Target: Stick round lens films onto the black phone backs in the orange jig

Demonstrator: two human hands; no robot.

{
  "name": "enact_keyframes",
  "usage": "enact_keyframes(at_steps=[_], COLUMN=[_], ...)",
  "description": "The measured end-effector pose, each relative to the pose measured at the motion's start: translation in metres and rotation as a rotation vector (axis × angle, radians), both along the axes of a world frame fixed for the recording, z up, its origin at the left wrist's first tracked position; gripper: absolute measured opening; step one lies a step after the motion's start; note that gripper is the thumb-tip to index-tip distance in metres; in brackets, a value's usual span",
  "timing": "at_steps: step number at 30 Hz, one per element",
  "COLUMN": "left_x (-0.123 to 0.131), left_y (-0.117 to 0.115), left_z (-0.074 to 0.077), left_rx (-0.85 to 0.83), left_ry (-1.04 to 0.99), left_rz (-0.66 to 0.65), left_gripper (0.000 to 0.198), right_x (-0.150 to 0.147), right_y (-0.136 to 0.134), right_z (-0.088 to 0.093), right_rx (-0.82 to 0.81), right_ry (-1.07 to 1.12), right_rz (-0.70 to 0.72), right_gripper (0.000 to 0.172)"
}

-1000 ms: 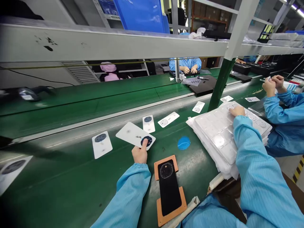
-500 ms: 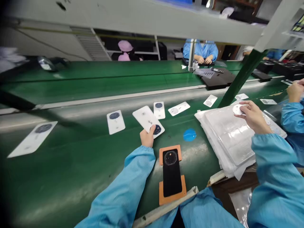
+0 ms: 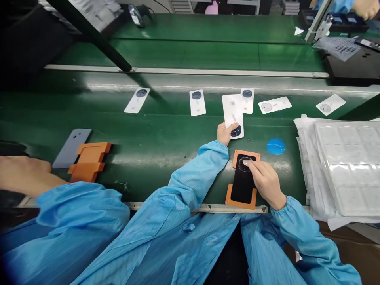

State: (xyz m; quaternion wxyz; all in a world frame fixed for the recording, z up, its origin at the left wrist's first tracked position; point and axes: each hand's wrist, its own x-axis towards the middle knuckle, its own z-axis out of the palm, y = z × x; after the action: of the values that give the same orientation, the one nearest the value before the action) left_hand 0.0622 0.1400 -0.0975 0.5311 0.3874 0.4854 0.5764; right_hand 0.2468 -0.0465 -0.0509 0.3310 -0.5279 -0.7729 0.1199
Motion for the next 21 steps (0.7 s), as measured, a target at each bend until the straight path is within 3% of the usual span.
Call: enact_keyframes(at_steps=[2, 6, 11, 16, 21], left_x=[0.001, 0.002, 0.003, 0.013, 0.03], left_y=[0.0, 0.001, 0.004, -0.006, -0.039], left_z=[0.003, 0.005, 0.006, 0.023, 0.048], left_rx=[-0.017, 0.009, 0.035, 0.126, 0.221], left_ry=[-0.028, -0.042, -0.044, -0.103, -0.066], left_rz=[-0.004, 0.004, 0.036, -0.012, -0.228], left_gripper=[0.039, 0.043, 0.05, 0.053, 0.051], right_x=[-0.004, -0.009, -0.014, -0.007, -0.011], right_y=[-0.003, -0.008, -0.005, 0.013, 0.058], right_z=[-0.006, -0.007, -0.001, 0.017, 0.036], right_rx=[0.037, 0.133, 0.188, 0.113, 0.169], right_ry=[-0.155, -0.392, -0.481, -0.203, 0.229], right_rz=[0.08, 0.133, 0.149, 0.135, -0.226], right_gripper=[0.031, 0.027, 0.021, 0.013, 0.013])
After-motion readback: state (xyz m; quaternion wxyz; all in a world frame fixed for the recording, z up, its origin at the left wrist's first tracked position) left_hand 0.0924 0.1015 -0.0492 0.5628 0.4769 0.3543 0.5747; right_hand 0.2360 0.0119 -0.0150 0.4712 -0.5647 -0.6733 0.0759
